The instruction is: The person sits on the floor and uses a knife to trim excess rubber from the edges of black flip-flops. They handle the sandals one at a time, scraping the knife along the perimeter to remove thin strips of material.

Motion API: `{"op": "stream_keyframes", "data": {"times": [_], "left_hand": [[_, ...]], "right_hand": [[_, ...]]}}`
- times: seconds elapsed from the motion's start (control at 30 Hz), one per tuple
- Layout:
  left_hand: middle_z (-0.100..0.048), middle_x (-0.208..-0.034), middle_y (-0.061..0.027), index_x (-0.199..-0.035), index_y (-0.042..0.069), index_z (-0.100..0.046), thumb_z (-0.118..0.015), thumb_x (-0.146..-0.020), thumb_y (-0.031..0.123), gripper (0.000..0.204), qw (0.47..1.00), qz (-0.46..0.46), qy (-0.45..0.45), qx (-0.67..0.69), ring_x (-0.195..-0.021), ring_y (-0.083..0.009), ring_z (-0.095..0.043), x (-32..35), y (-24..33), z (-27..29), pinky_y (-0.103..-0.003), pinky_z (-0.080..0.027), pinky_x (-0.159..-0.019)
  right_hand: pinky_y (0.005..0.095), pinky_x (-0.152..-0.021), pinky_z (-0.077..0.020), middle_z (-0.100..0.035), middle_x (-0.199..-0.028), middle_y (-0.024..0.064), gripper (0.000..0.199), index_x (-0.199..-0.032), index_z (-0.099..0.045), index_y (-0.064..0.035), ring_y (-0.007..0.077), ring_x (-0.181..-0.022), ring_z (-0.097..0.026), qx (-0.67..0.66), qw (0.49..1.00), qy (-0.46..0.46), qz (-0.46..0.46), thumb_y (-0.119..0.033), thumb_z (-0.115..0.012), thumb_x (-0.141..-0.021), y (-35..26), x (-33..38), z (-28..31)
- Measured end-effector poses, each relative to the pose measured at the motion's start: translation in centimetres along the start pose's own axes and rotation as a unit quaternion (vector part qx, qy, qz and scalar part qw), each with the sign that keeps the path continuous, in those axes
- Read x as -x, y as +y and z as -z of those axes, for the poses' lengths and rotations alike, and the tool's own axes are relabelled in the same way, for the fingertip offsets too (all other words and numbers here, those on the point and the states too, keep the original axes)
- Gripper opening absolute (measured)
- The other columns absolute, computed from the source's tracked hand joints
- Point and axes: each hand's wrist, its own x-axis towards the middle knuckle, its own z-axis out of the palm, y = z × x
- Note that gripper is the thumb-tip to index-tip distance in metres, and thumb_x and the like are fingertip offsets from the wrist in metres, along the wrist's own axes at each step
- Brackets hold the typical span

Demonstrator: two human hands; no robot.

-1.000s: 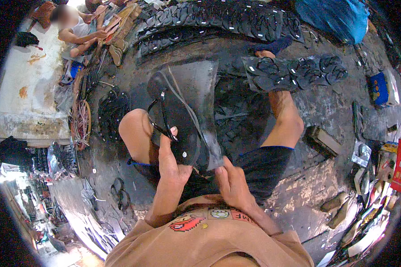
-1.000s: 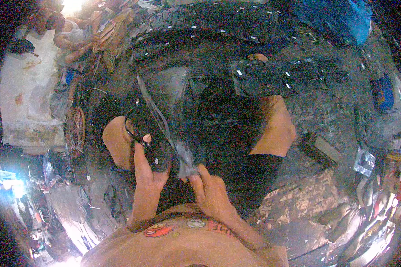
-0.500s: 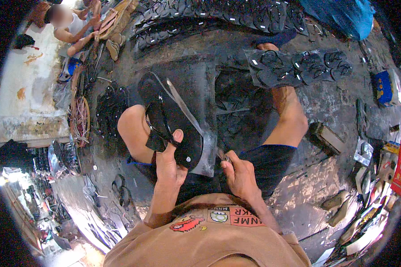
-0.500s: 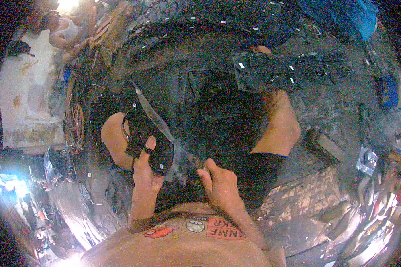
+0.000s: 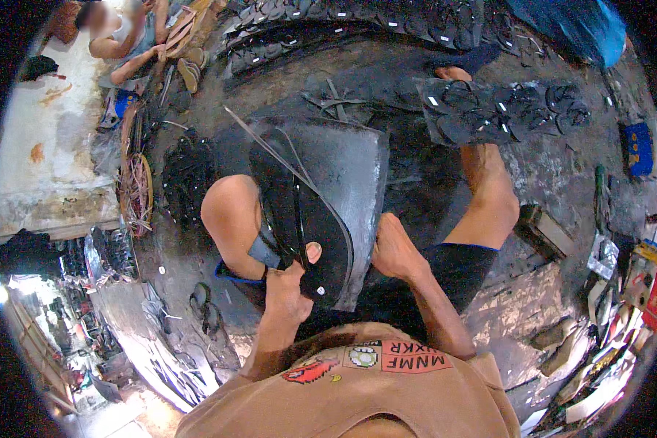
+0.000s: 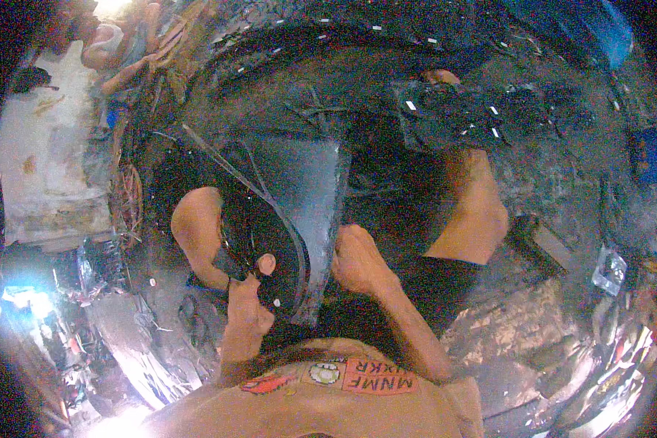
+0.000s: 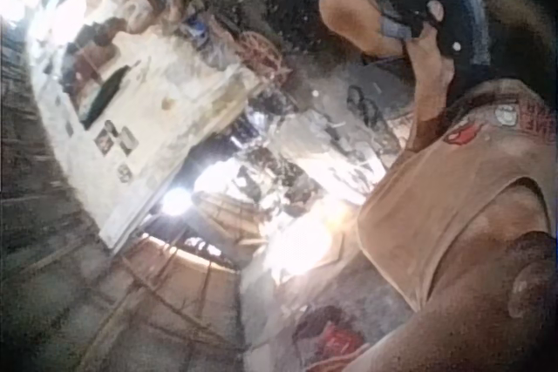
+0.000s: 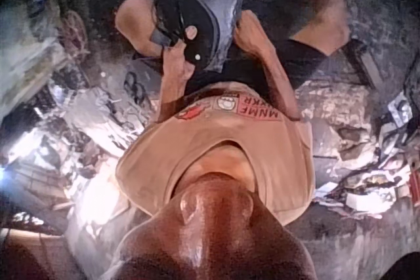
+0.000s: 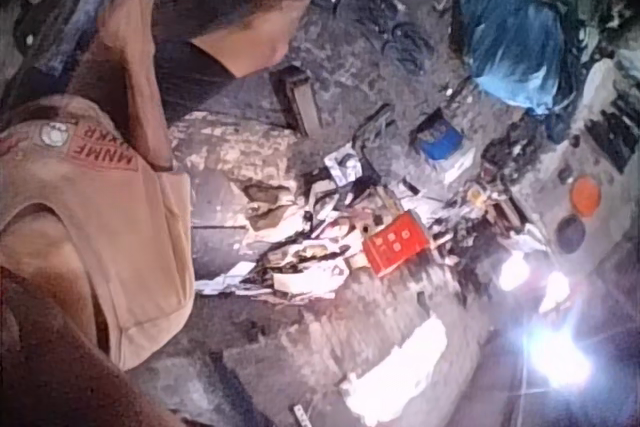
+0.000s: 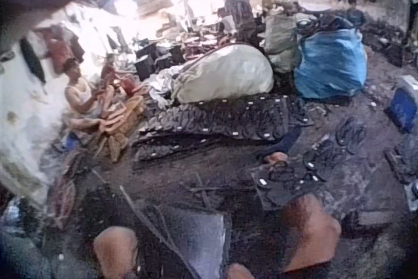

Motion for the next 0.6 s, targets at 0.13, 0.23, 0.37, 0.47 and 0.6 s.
{"op": "stream_keyframes", "data": {"times": [0.13, 0.23, 0.37, 0.47, 0.6], "left_hand": [[-0.071, -0.110, -0.0102, -0.130, 0.001, -0.061, -0.084, -0.080, 0.004, 0.056, 0.998, 0.029, 0.055, -0.010, -0.096, -0.0261, -0.073, 1.3, 0.6, -0.5, -0.042, -0.064, -0.085], [-0.071, -0.113, -0.0103, -0.132, 0.003, -0.061, -0.083, -0.084, 0.013, 0.053, 1.000, 0.011, -0.012, -0.012, -0.097, -0.0251, -0.073, 0.4, 0.7, 2.0, -0.042, -0.064, -0.085], [-0.070, -0.117, -0.0099, -0.134, 0.004, -0.060, -0.080, -0.086, 0.014, 0.053, 0.997, 0.008, -0.057, -0.042, -0.101, -0.0238, -0.071, 2.4, 0.6, 5.0, -0.041, -0.061, -0.089], [-0.069, -0.120, -0.0096, -0.136, 0.003, -0.059, -0.079, -0.088, 0.013, 0.053, 0.988, -0.073, -0.097, -0.097, -0.105, -0.0229, -0.069, 3.6, 2.8, 5.7, -0.040, -0.059, -0.093], [-0.068, -0.124, -0.0091, -0.138, 0.003, -0.058, -0.077, -0.089, 0.011, 0.052, 0.942, -0.213, -0.130, -0.226, -0.110, -0.0218, -0.067, 2.6, 3.1, 6.7, -0.040, -0.056, -0.098]], "right_hand": [[0.0466, -0.103, -0.0493, -0.065, -0.133, 0.0227, 0.051, -0.138, -0.058, -0.0019, 0.0422, -0.120, -0.062, -0.120, 0.989, 0.077, 0.028, -0.024, -0.067, -0.093, -1.3, -3.9, -0.5], [0.0459, -0.102, -0.0503, -0.063, -0.136, 0.0197, 0.053, -0.140, -0.056, -0.0043, 0.0395, -0.122, -0.062, -0.177, 0.971, 0.162, -0.005, -0.028, -0.067, -0.094, -3.3, -8.1, -1.0], [0.0508, -0.087, -0.0567, -0.071, -0.116, 0.0189, 0.042, -0.128, -0.059, -0.0089, 0.0388, -0.104, -0.070, 0.070, 0.980, 0.184, -0.012, -0.038, -0.065, -0.098, -7.3, -18.7, 6.4], [0.0526, -0.067, -0.0598, -0.074, -0.099, 0.0151, 0.034, -0.110, -0.061, -0.0121, 0.0383, -0.085, -0.074, 0.241, 0.921, 0.291, 0.094, -0.044, -0.065, -0.099, -2.2, -21.5, 12.4], [0.0433, -0.063, -0.0577, -0.075, -0.089, 0.0106, 0.024, -0.101, -0.071, -0.0108, 0.0294, -0.071, -0.073, 0.075, 0.938, 0.331, 0.063, -0.035, -0.070, -0.098, -4.3, -15.9, 15.2]]}}
